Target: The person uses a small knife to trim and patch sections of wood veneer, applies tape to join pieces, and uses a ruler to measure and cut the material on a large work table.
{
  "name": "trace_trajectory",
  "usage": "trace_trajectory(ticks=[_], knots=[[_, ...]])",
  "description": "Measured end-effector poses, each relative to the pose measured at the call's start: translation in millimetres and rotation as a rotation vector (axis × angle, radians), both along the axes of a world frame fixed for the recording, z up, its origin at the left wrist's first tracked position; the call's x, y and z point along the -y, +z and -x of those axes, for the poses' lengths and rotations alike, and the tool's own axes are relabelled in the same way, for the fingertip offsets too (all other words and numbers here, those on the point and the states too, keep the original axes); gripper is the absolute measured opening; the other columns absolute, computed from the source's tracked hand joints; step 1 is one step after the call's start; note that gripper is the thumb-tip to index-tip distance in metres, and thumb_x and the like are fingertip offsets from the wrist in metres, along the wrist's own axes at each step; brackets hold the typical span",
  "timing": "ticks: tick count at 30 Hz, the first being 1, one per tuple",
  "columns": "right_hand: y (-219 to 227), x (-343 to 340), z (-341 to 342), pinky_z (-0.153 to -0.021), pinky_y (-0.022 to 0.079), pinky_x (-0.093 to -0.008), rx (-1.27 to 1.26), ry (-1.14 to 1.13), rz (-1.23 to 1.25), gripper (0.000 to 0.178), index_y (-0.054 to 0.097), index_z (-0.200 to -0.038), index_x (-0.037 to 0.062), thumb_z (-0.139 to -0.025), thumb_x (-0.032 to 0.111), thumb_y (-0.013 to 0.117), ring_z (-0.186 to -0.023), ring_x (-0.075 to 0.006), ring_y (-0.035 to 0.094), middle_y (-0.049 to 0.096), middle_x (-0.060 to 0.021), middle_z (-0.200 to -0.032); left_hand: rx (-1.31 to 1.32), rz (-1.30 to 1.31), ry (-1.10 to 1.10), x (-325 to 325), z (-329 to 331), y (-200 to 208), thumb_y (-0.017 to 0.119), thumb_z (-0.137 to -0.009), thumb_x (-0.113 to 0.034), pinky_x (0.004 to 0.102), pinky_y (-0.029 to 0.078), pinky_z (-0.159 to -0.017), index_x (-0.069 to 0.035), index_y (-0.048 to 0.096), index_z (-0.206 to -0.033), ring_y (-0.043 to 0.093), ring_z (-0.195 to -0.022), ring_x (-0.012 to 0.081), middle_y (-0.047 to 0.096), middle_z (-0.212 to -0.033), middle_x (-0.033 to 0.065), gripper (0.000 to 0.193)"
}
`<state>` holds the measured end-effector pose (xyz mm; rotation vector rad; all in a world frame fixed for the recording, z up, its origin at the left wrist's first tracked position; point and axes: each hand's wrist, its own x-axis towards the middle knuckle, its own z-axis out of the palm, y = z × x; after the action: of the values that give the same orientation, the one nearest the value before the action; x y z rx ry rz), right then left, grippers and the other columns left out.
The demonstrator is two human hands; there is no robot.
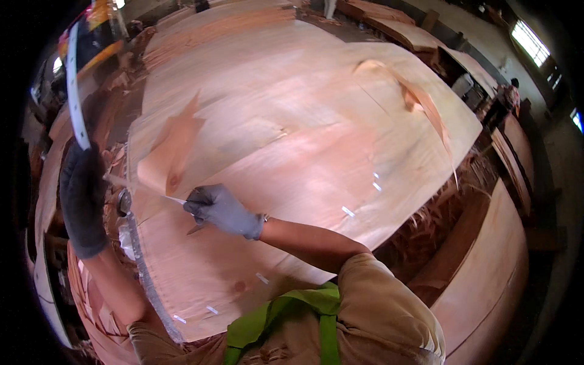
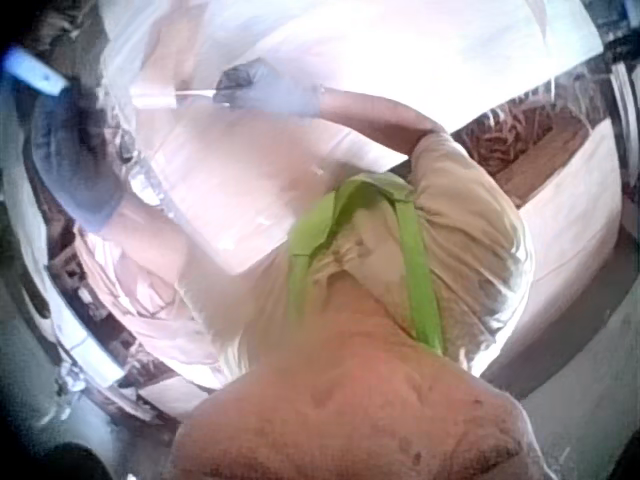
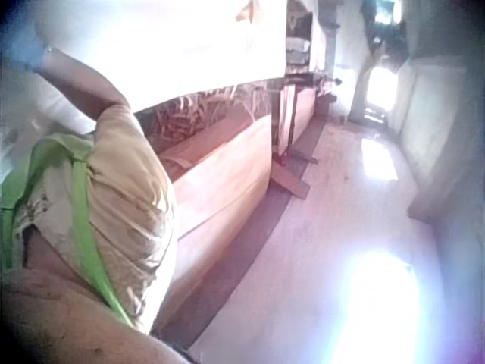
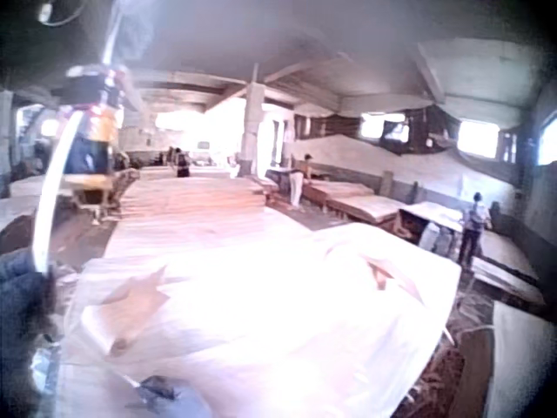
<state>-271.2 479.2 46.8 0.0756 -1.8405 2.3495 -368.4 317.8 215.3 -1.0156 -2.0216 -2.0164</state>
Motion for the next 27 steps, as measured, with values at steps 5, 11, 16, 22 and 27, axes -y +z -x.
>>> trace_trajectory(ticks=[5, 11, 16, 22, 27], knots=[[10.5, -62.5, -34.7, -0.046, 0.039, -0.0204, 0.173, -0.024, 0.047, 0.026, 0.06, -0.109, 0.0011, -0.092, 0.021, 0.056, -0.052, -0.0053, 0.046, 0.065, -0.0044, -0.081, 0.197, -0.238, 0.294, -69.6, -52.2, -7.0, 0.053, -0.094, -0.024, 0.0166, 0.033, -0.052, -0.006, 0.062, -0.112, 0.044, -0.059, 0.0024, 0.053, -0.073, -0.0028, 0.026], [-25.8, -185.8, -75.2, -0.067, 0.043, -0.021, -0.048, -0.496, 0.206, 0.024, 0.058, -0.113, -0.0004, -0.094, 0.013, 0.053, -0.076, -0.0066, 0.054, 0.067, -0.0061, -0.096, -0.515, 0.266, 0.25, -126.0, -23.6, -48.1, 0.057, -0.078, 0.012, 0.0182, 0.032, -0.061, -0.002, 0.05, -0.13, 0.035, -0.065, 0.0082, 0.038, -0.078, -0.0006, 0.054], [-35.8, -264.7, -134.5, -0.063, 0.042, -0.0186, -0.104, -0.386, 0.109, 0.021, 0.057, -0.112, 0.0009, -0.092, 0.007, 0.053, -0.072, -0.0019, 0.048, 0.066, -0.0046, -0.095, -0.162, 0.304, 0.298, -176.2, 3.9, -48.0, 0.046, -0.093, -0.009, 0.0163, 0.037, -0.06, -0.004, 0.052, -0.13, 0.044, -0.067, 0.0038, 0.055, -0.084, -0.0017, 0.037], [-72.5, -357.0, -188.4, -0.072, 0.047, -0.0246, 0.011, -0.286, -0.193, 0.02, 0.059, -0.107, -0.0007, -0.091, 0.011, 0.059, -0.078, -0.0073, 0.055, 0.066, -0.0072, -0.092, 0.367, 0.318, 0.047, -158.9, 89.9, 0.9, 0.045, -0.097, -0.009, 0.0118, 0.036, -0.047, -0.007, 0.057, -0.121, 0.046, -0.061, 0.0, 0.063, -0.097, -0.002, 0.027], [-96.1, -397.4, -201.2, -0.07, 0.049, -0.0345, 0.012, -0.312, -0.211, 0.022, 0.059, -0.102, -0.0021, -0.092, 0.017, 0.058, -0.077, -0.0269, 0.064, 0.066, -0.0188, -0.089, -0.219, 0.47, 0.335, -150.6, 115.0, 6.2, 0.052, -0.094, -0.014, 0.0134, 0.042, -0.056, -0.006, 0.053, -0.126, 0.051, -0.069, 0.0008, 0.061, -0.092, -0.0014, 0.034]])
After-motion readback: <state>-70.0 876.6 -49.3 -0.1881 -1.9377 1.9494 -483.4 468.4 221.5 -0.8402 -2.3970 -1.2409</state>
